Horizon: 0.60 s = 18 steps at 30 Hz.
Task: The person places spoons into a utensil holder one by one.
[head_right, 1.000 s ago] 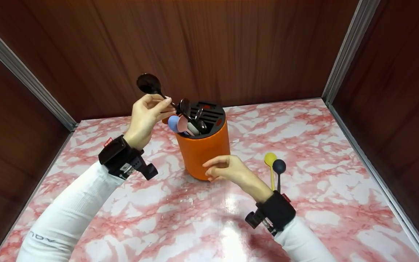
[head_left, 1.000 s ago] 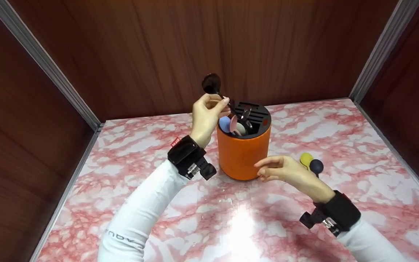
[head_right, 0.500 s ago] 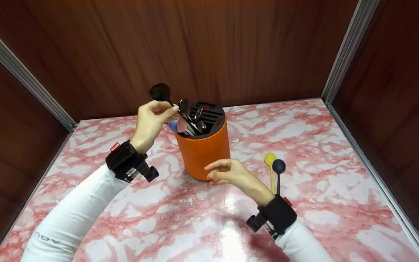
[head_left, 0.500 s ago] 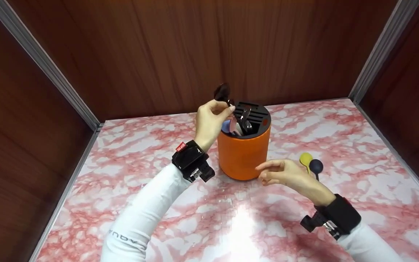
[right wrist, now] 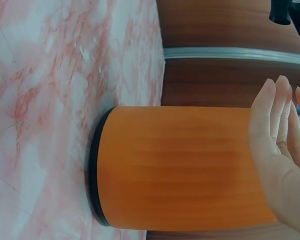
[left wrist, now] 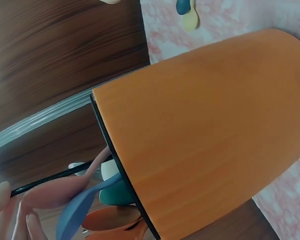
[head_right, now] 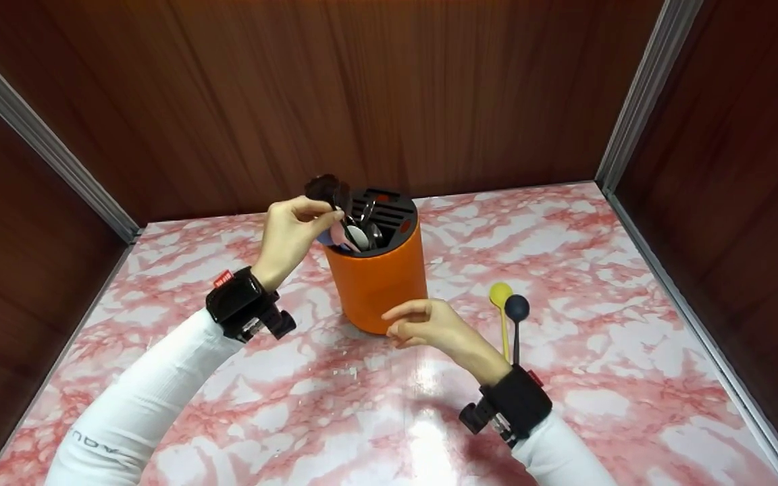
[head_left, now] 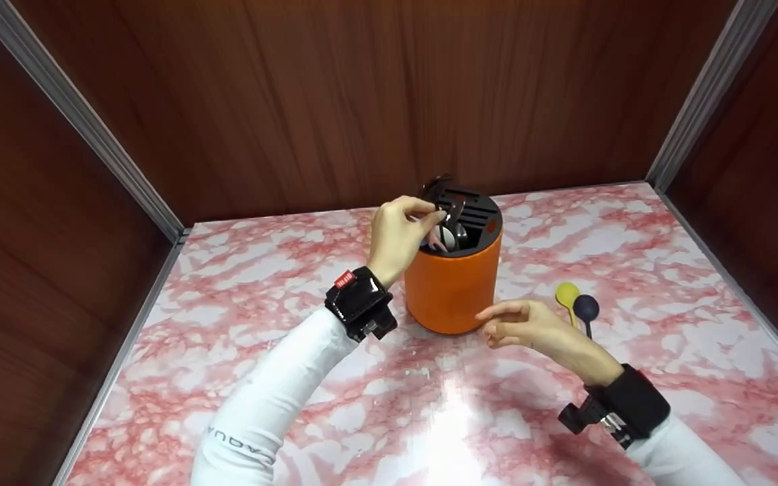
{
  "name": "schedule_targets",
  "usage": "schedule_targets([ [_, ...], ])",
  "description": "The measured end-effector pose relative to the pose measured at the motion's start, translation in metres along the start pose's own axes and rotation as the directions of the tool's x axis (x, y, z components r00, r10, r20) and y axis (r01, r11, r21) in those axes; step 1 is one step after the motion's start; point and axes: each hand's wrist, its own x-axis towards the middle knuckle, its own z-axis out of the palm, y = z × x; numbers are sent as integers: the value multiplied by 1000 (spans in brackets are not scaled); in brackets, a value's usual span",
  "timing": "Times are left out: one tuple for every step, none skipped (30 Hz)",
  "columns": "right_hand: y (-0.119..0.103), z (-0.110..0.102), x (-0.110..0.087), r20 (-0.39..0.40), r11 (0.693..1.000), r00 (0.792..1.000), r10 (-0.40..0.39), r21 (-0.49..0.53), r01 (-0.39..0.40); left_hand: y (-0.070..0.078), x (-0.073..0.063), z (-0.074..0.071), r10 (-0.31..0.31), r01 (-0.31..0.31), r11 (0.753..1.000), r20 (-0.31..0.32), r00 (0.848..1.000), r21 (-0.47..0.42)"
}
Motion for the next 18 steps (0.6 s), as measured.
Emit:
schedule_targets([
  [1,0,0,1,1000,1000,0,1,0,-1,0,1,20,-20,1000,1,1000,7],
  [1,0,0,1,1000,1000,-1,1,1,-1,-1,1,38,-38,999,3,999,13],
  [1,0,0,1,1000,1000,-3,6,2,-2,-2,1,51,-51,998,5,999,24],
  [2,0,0,2,1000,1000,-5,12,5,-2,-2,2,59,-59,997,8,998,39],
  [2,0,0,4,1000,1000,-6,16,6,-2,-2,2,67,-67,996,8,998,58],
  [3,0,-1,5,1000,1000,-8,24,8,-3,-2,2,74,-74,994,8,997,76],
  [4,0,-1,7,999,1000,-10,31,10,-3,-2,2,80,-81,993,12,997,89],
  [4,-1,-1,9,999,1000,-11,38,10,-4,-3,3,86,-87,991,18,996,100],
  [5,-1,-1,12,999,1000,-13,43,13,-5,-3,3,95,-97,989,24,995,111],
  [5,-1,-1,14,999,1000,-15,43,14,-5,-3,3,105,-107,987,30,994,117],
  [6,-1,-1,15,999,1000,-14,45,13,-6,-3,3,111,-114,987,34,993,116],
  [6,-1,-2,16,999,1000,-14,46,13,-6,-3,2,115,-119,987,39,993,112],
  [7,-1,-1,15,999,1000,-13,38,12,-6,-4,2,117,-121,987,41,992,110],
  [7,-1,-1,14,999,1000,-10,35,10,-6,-4,2,117,-120,987,39,992,109],
  [7,-1,-1,11,999,1000,-8,31,8,-6,-5,1,114,-117,987,34,993,106],
  [8,-2,-1,8,1000,1000,-4,29,4,-6,-5,0,108,-110,989,26,994,101],
  [8,-2,-2,5,1000,1000,-1,28,1,-6,-6,-1,106,-107,990,16,994,97],
  [8,-2,-2,4,1000,1000,1,27,-1,-6,-7,-1,105,-105,990,5,994,90],
])
